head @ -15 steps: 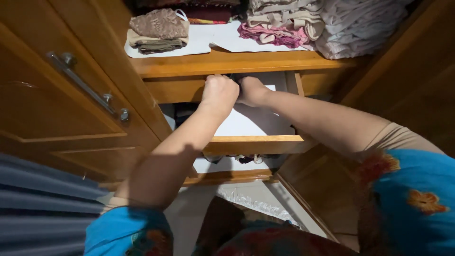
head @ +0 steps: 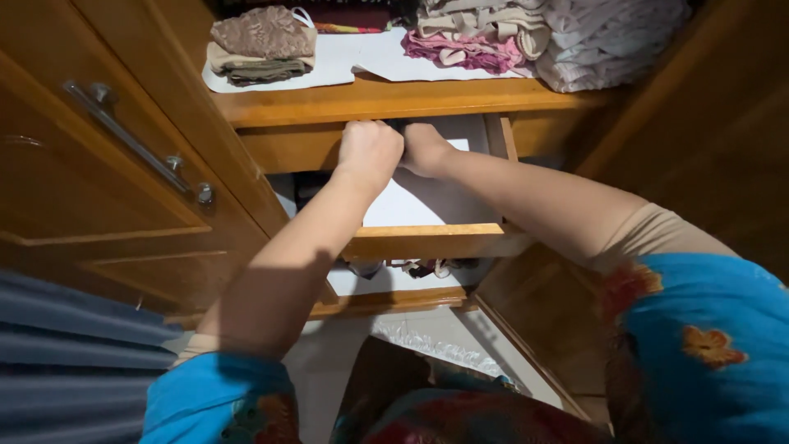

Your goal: The person opens a wooden wardrobe and removes various items from a drawer, including boxes, tubes, and a small pouch, placing them on the bed. They then return to the drawer to retrieve additional items like a compact and a small bottle, placing them on the bed as well. Finally, they begin placing some of the items back into the drawer.

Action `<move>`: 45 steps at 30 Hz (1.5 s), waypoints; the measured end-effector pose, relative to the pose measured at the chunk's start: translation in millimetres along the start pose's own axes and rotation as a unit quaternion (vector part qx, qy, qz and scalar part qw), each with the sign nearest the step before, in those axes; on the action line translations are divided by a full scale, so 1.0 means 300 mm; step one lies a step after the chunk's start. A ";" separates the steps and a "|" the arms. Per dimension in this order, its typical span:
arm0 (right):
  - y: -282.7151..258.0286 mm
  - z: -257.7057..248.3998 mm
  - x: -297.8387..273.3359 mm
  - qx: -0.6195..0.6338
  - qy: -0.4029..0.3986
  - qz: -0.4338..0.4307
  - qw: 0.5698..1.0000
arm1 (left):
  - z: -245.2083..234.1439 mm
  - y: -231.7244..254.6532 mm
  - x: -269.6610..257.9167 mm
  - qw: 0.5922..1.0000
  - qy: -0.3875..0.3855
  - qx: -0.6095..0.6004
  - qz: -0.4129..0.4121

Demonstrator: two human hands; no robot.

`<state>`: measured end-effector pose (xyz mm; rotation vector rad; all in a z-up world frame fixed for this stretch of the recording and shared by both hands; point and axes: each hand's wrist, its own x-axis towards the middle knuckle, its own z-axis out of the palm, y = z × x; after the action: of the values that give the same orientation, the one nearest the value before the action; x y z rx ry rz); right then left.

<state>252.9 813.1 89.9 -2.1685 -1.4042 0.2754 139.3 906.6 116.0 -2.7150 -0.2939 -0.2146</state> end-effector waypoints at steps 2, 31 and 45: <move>0.001 -0.003 -0.002 0.015 0.025 -0.018 0.999 | -0.005 -0.001 -0.003 1.000 0.005 0.008 0.002; -0.216 -0.369 -0.776 0.400 0.060 -0.028 0.914 | -0.483 0.333 -0.400 0.797 0.258 -0.531 0.126; -0.010 -0.438 -1.782 0.409 0.168 0.077 0.894 | -0.695 1.106 -0.520 0.615 0.116 -0.685 0.373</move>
<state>75.2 294.2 139.6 -1.5153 -0.7199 0.4320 44.1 497.4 152.3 -3.7041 1.8084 -0.7623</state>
